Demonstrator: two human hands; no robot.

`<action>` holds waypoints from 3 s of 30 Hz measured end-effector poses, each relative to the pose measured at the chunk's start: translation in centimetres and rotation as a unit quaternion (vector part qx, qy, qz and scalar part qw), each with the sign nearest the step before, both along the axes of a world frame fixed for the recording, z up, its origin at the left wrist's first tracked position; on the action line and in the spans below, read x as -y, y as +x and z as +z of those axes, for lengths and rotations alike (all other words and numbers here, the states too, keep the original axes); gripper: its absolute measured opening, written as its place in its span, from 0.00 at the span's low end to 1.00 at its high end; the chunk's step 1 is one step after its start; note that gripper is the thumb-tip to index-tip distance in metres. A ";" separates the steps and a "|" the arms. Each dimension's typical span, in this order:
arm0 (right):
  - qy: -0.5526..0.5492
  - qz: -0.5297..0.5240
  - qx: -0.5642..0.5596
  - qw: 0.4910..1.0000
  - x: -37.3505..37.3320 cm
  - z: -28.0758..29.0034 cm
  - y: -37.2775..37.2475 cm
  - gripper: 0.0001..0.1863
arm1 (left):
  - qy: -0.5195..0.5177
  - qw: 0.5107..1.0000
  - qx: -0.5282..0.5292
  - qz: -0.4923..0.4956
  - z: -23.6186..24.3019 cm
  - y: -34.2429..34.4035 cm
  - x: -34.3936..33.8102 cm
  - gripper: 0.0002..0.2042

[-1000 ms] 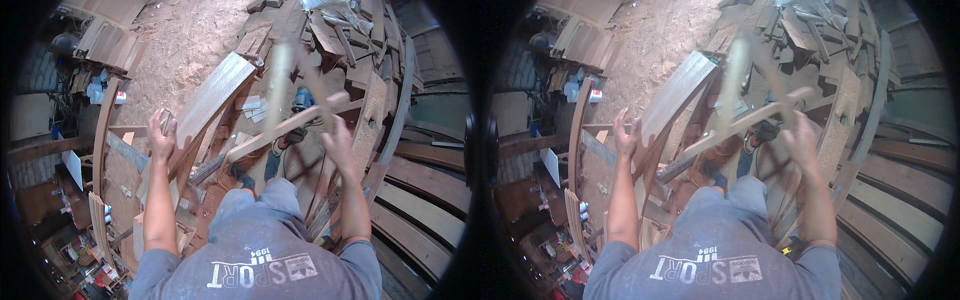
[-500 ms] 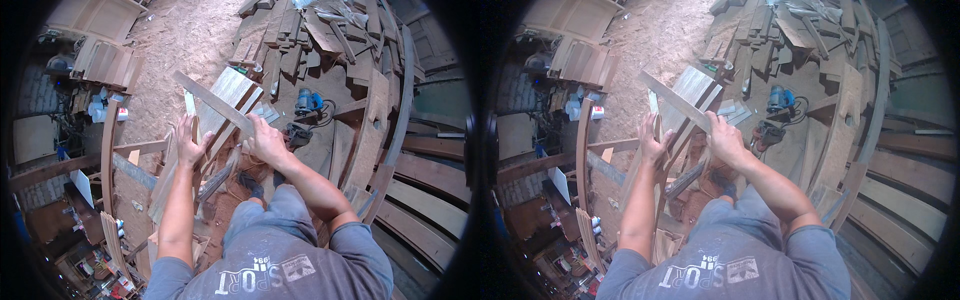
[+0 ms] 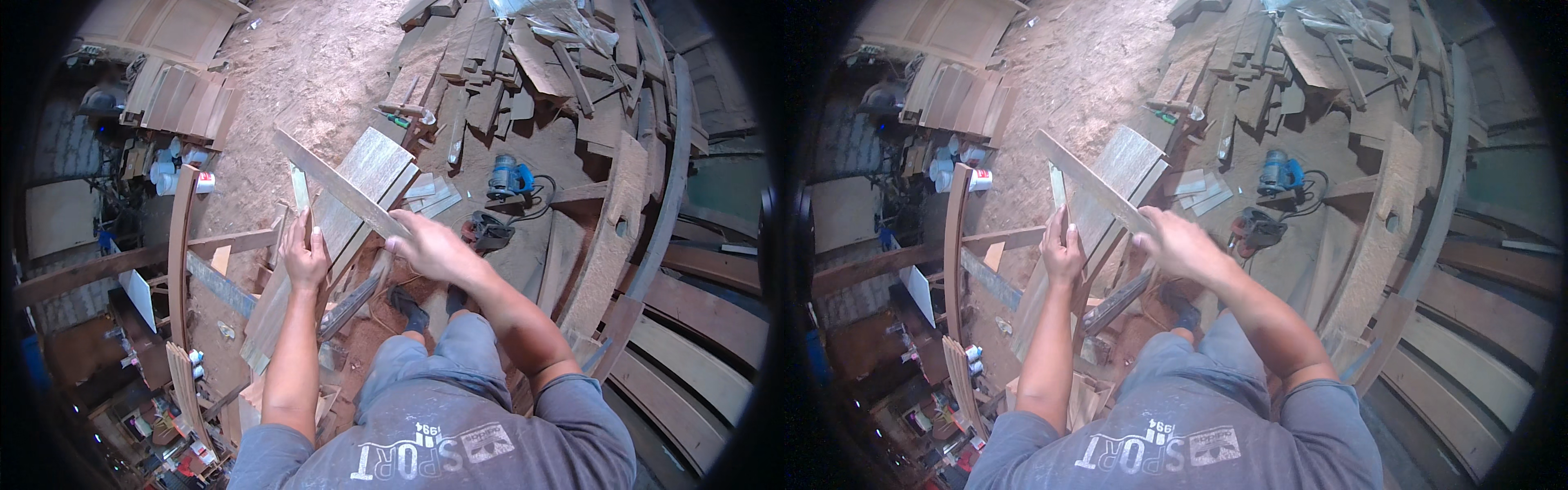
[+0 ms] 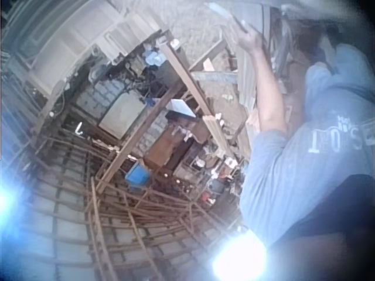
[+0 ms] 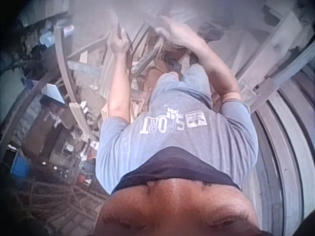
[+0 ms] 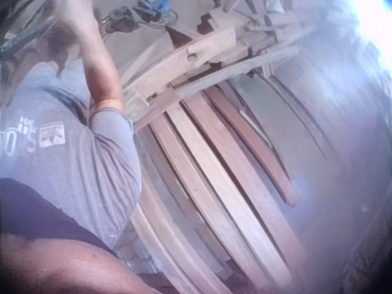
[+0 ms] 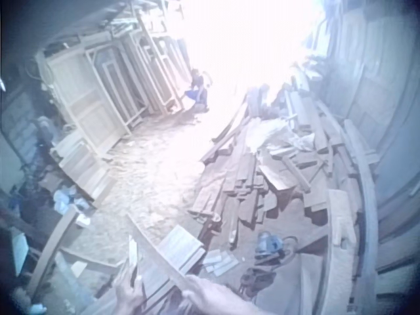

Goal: The person selects wooden planks from a pile, positions them on a workbench, and uses a handheld circular saw to cut the planks. The person repeatedly handles and stacks the cut pieces.

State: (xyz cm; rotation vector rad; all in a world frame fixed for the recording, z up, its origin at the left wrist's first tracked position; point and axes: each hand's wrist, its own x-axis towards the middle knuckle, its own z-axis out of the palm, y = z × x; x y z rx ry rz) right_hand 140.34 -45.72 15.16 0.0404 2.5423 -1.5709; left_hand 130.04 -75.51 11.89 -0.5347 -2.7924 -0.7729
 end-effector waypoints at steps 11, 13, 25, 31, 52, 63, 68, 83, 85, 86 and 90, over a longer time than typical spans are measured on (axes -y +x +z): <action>0.210 0.184 -0.068 0.958 -11.9 0.4 -14.2 0.53 | -0.016 0.999 0.045 0.006 1.7 0.6 0.6 0.27; 0.302 0.265 -0.065 0.913 -11.0 2.0 -16.5 0.56 | -0.068 0.996 0.064 0.014 2.1 1.3 2.9 0.30; 0.345 0.387 -0.130 0.845 -8.3 3.3 -20.6 0.45 | -0.223 0.940 0.250 -0.061 7.5 5.4 14.5 0.57; 0.358 0.414 -0.123 0.828 -8.7 3.1 -21.2 0.51 | -0.198 0.934 0.297 -0.025 7.3 6.0 14.7 0.60; 0.326 0.412 -0.101 0.845 -8.1 3.2 -21.3 0.49 | -0.166 0.949 0.265 -0.024 6.8 6.4 14.1 0.60; 0.282 0.320 -0.051 0.903 -10.8 4.7 -18.9 0.59 | -0.150 0.954 0.245 -0.085 7.0 4.5 10.7 0.63; 0.221 0.301 0.029 0.927 -10.5 3.3 -16.2 0.56 | -0.116 0.963 0.227 -0.089 5.2 2.9 7.4 0.61; 0.007 -0.034 0.083 0.996 -0.7 -0.9 -0.3 0.32 | -0.034 0.994 0.063 0.078 1.0 -0.2 -1.9 0.38; -0.036 -0.046 0.061 0.996 0.5 -1.8 0.6 0.27 | 0.013 0.994 0.069 0.084 1.9 -0.1 -2.2 0.34; -0.041 -0.047 0.058 0.996 0.9 -2.1 1.0 0.27 | 0.029 0.994 0.070 0.083 1.6 -0.3 -1.8 0.34; -0.060 -0.046 0.058 0.995 2.2 -1.9 1.3 0.26 | 0.042 0.993 0.064 0.086 1.0 -0.4 -0.8 0.33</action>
